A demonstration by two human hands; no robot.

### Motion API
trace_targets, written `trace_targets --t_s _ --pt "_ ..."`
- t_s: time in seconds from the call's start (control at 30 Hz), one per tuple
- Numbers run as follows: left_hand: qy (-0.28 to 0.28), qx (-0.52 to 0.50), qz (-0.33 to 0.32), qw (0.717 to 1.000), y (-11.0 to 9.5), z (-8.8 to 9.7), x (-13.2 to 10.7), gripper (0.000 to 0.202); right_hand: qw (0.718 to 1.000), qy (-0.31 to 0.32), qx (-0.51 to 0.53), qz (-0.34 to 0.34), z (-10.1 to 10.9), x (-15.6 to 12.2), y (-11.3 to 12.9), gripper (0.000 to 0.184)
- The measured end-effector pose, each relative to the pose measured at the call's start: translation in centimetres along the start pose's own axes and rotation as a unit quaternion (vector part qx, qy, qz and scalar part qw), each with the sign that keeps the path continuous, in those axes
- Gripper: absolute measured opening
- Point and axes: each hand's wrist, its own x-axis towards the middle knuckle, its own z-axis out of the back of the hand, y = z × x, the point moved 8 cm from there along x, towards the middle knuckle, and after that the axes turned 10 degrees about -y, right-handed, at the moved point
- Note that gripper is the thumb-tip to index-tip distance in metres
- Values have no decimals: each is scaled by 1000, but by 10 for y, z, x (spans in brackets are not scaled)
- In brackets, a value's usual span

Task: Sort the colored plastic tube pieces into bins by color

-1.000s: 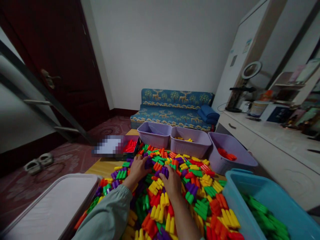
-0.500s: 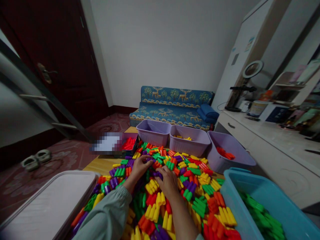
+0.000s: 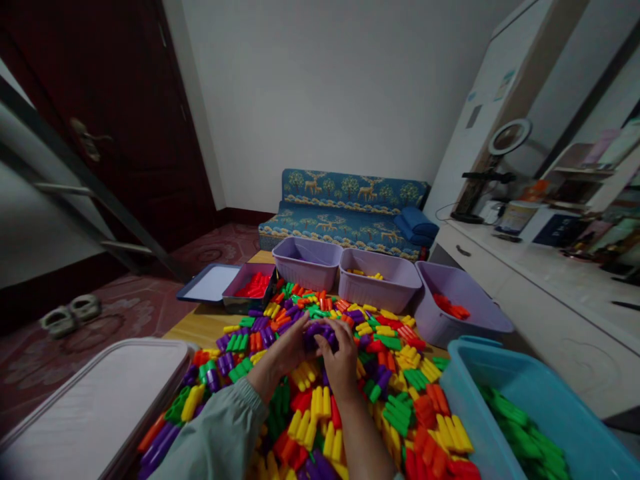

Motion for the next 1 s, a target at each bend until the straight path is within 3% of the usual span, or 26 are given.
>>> trace_targets --t_s 0.1,0.23,0.43,0.67,0.8,1.0 --pt "-1 17 -14 1000 5 0 3 33 1000 -13 -10 -18 2 -1 -7 38" --pt "-38 14 -46 998 1 13 4 22 997 -27 -35 -63 5 -3 -23 36" --pt "-104 -6 -46 994 -11 29 2 16 989 80 -76 -101 -14 -11 -36 27" --pt "-141 -88 -17 986 -33 43 7 5 975 129 -152 -96 -20 -17 -39 30" --pt "-154 -65 -44 985 -68 41 19 7 970 144 -172 -94 -22 -18 -41 29" --pt "-156 -69 -161 972 -162 8 60 6 966 159 -181 -99 -24 -20 -43 31"
